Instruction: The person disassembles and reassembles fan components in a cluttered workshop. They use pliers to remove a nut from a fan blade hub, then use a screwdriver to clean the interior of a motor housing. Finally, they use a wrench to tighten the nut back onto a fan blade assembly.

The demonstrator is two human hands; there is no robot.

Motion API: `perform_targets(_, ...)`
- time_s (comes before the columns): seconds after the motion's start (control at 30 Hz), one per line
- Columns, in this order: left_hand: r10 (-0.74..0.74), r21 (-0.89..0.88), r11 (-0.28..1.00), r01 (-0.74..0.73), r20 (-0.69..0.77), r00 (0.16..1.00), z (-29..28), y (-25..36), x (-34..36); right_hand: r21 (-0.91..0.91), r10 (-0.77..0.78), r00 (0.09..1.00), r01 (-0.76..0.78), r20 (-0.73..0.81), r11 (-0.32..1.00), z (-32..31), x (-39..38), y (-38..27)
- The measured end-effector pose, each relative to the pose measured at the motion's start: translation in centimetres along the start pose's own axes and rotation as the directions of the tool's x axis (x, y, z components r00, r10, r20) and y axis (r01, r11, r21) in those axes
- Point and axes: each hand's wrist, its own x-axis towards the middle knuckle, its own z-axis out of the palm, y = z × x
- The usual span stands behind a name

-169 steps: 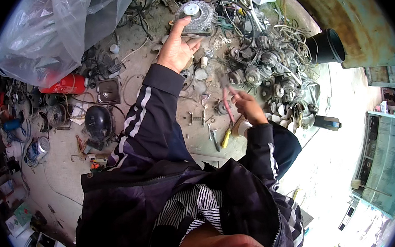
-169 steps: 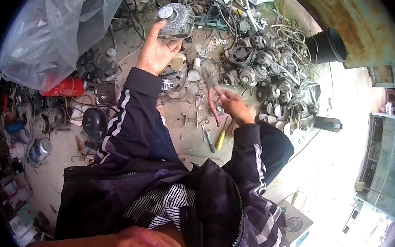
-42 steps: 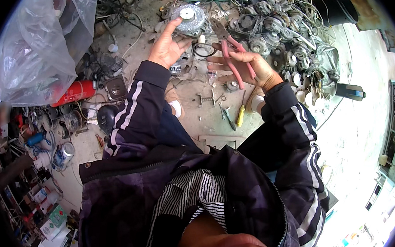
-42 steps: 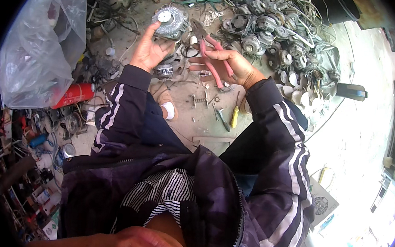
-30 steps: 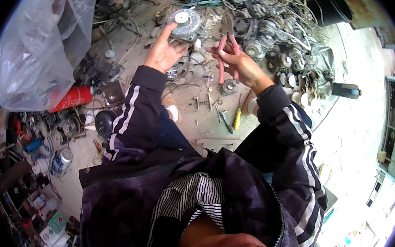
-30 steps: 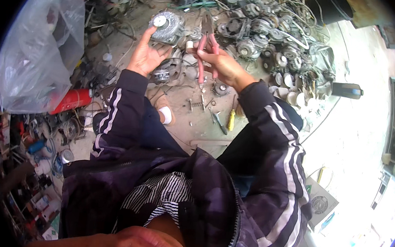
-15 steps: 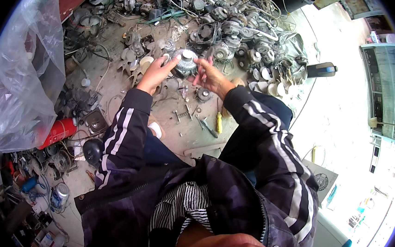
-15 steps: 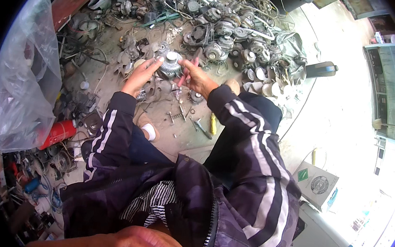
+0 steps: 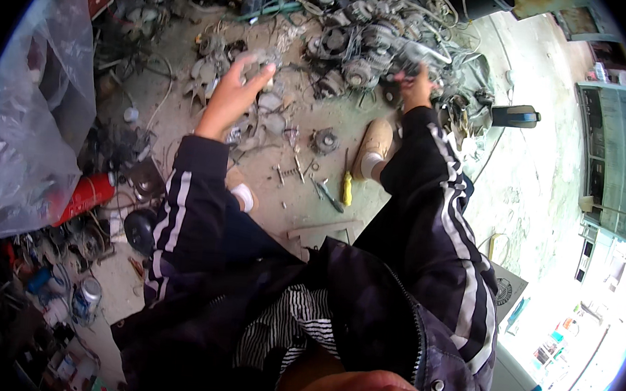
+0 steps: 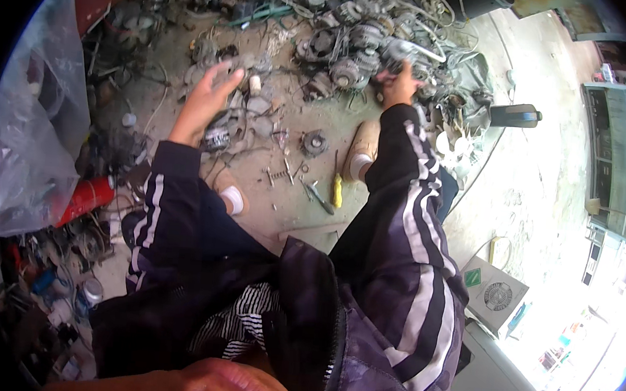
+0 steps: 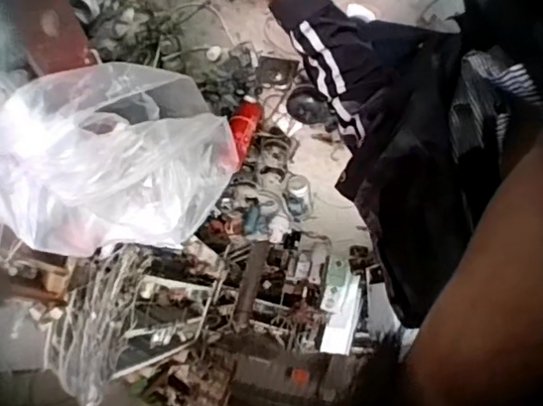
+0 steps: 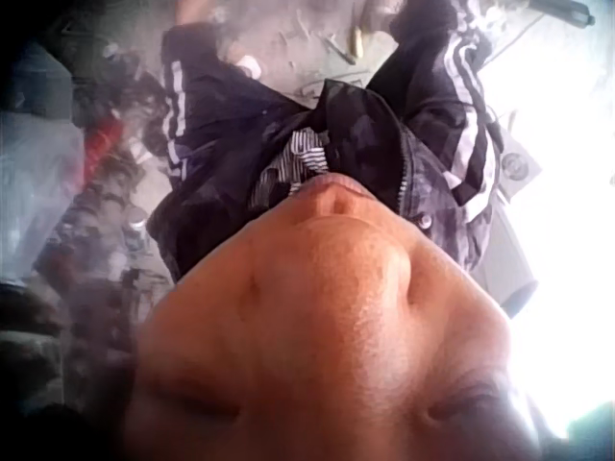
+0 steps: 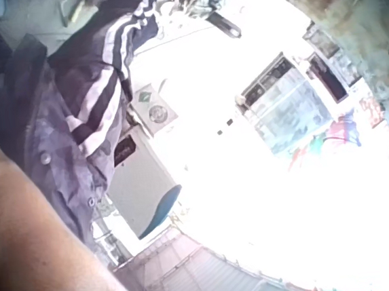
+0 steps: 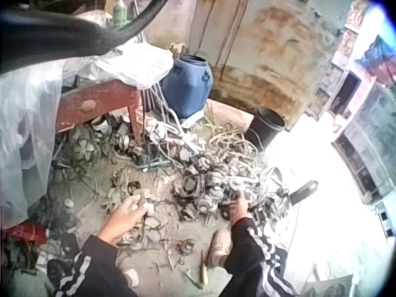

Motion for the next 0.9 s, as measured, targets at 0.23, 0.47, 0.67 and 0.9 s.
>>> perform_targets(0.23, 0.099, -0.284, 0.945, -0.16, -0.216, 0.971, -1.8, -0.8, 1.8, -0.151, 0.182, 0.982, -0.174, 0.044, 0.973, -0.5, -0.6, 4.3)
perform_targets(0.47, -0.069, -0.809, 0.541, -0.231, -0.317, 0.946, -11.0, -4.5, 2.0, -0.611, 0.671, 0.709, -0.436, 0.219, 0.66, 2.1, -10.7, 14.5)
perform_targets(0.67, -0.365, -0.862, 0.359, -0.357, -0.482, 0.797, -15.9, -4.3, 1.1, -0.902, 0.825, 0.54, -0.255, 0.165, 0.348, 4.1, -19.8, 19.3)
perform_targets(0.9, -0.351, -0.903, 0.271, -0.333, -0.415, 0.839, -15.9, -4.3, 1.6, -0.89, 0.717, 0.593, 0.449, 0.365, 0.082, 7.6, -19.2, 22.5)
